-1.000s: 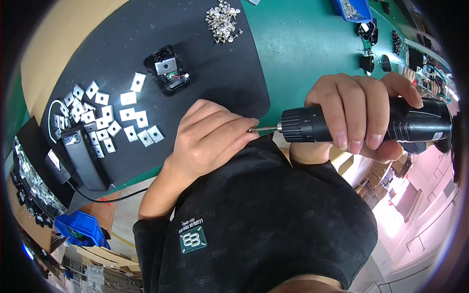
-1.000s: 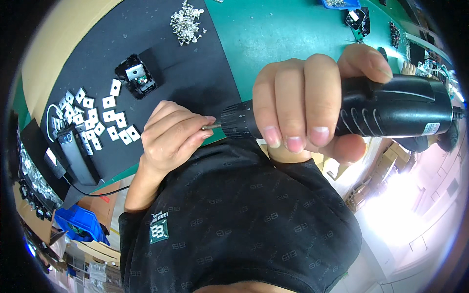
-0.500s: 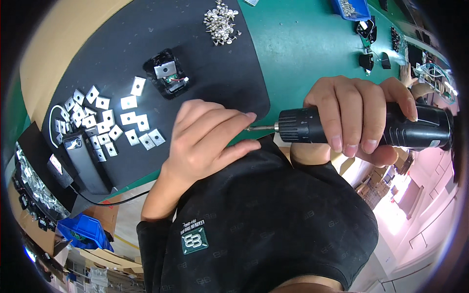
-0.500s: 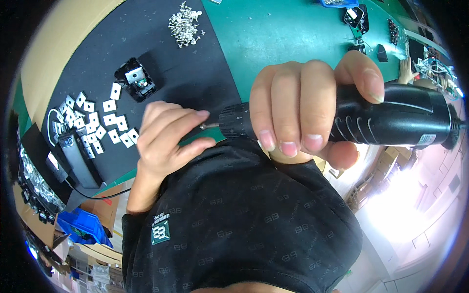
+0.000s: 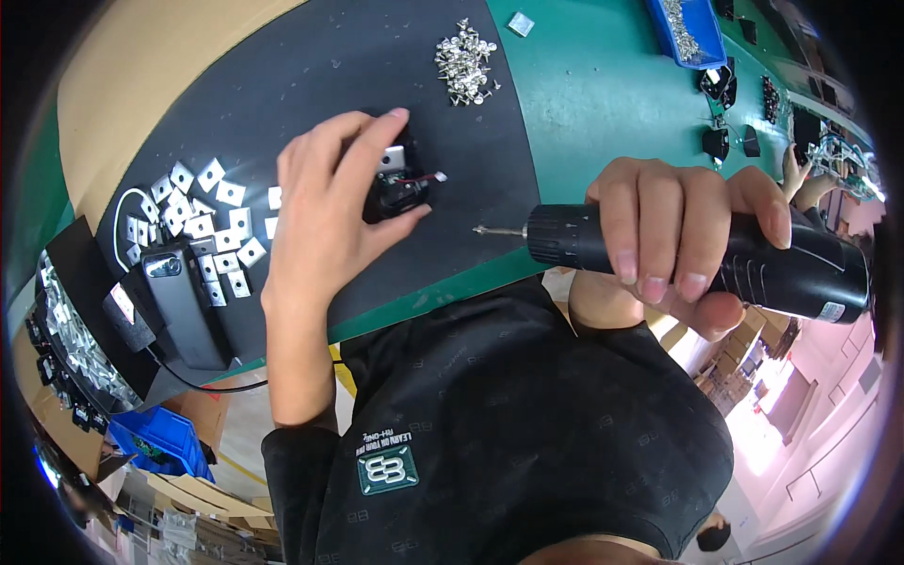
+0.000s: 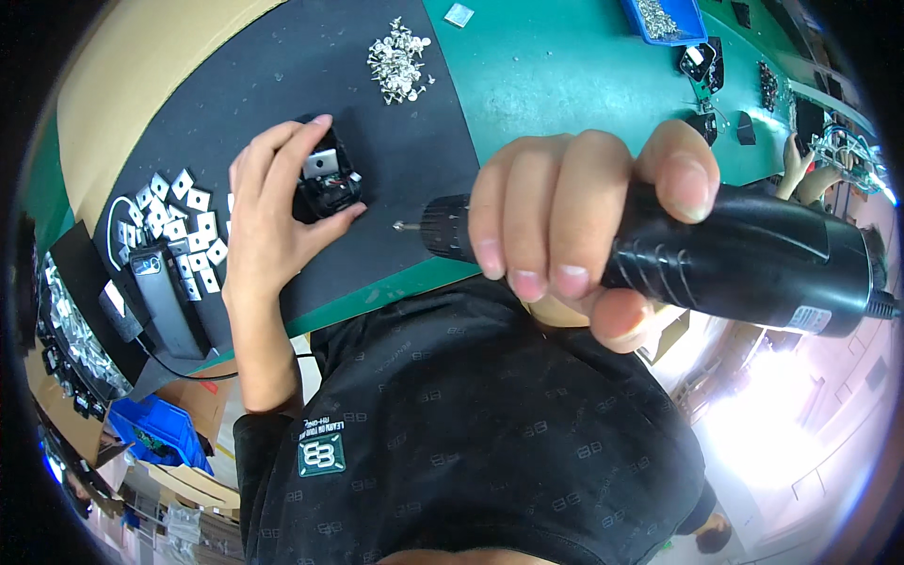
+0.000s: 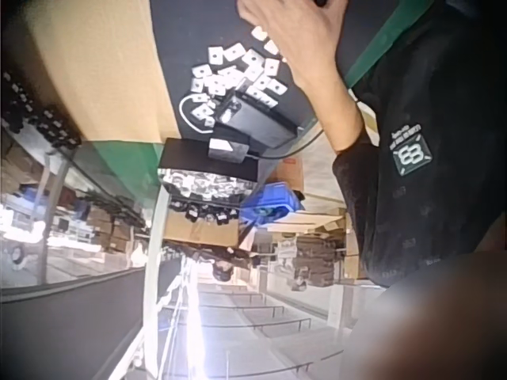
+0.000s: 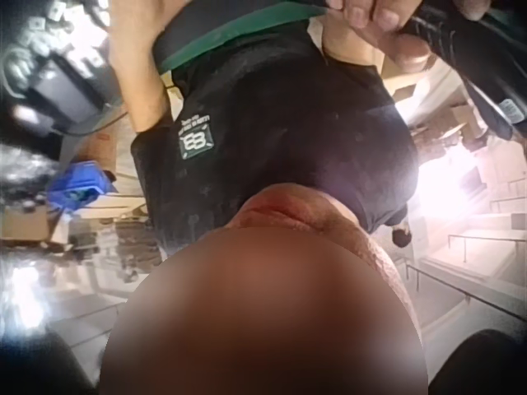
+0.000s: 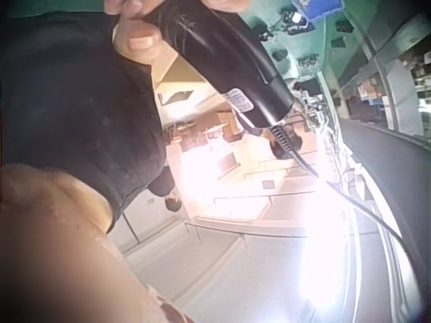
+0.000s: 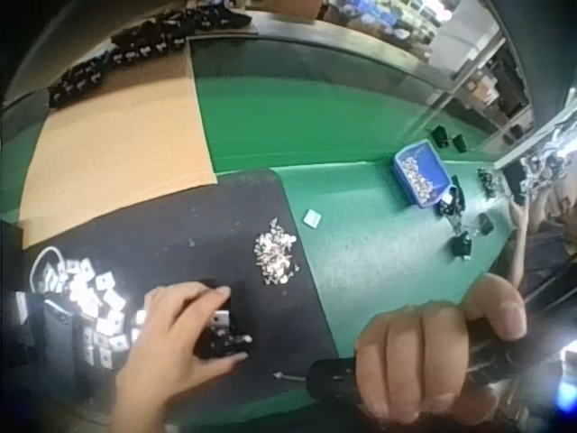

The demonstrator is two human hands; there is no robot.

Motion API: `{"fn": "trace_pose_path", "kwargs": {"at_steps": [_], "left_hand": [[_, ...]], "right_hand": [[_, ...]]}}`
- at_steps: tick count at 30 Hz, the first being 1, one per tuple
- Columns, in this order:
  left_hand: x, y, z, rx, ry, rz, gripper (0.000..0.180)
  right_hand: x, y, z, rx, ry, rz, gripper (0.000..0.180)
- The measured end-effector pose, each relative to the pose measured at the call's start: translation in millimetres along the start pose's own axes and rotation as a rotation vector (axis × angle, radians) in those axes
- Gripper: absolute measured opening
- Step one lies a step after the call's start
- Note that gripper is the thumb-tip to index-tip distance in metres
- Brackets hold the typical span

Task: The person uses a corded electric screwdriver to fasten screws into small black electronic devices on a green workbench. They repeatedly pick up a device, align it, and drive screws into it before moving the finished unit aside. The person also handles small metal brackets and screws scattered on the table.

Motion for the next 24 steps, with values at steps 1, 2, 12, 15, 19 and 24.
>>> {"fn": "trace_pose_path", "kwargs": {"at_steps": [1,2,12,15,19,24], "left_hand": [[1,-2,-1,0.017,0.029,0.029,0.079],[1,-3,-2,0.023,0.016,0.037,0.079],[-1,-7,3,0.05,-0.002,0.038,0.075],[-3,-6,4,0.076,-0.007,0.045,0.074],[-5,-4,4,0.095,-0.005,0.04,0.073],[-4,-5,6,0.094,-0.009,0.034,0.072]], "right_hand": [[-1,-2,-3,0.016,0.001,-0.008,0.048],[-1,-4,-4,0.046,-0.005,-0.023,0.048],[-14,-6,-29,0.327,-0.038,-0.087,0.051],[-15,-2,-38,0.328,-0.036,-0.105,0.052],[-15,2,-45,0.316,-0.044,-0.116,0.052],[-15,0,-42,0.313,-0.075,-0.112,0.052]]}}
Point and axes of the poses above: each hand's wrist, its own x-axis away from the middle knuckle, its own y-axis out of the back of the hand, z = x × y, the point moved 4 cm from there along -x, towards the middle knuckle, and after that the axes turned 6 degrees about -y, right-handed, at the moved point
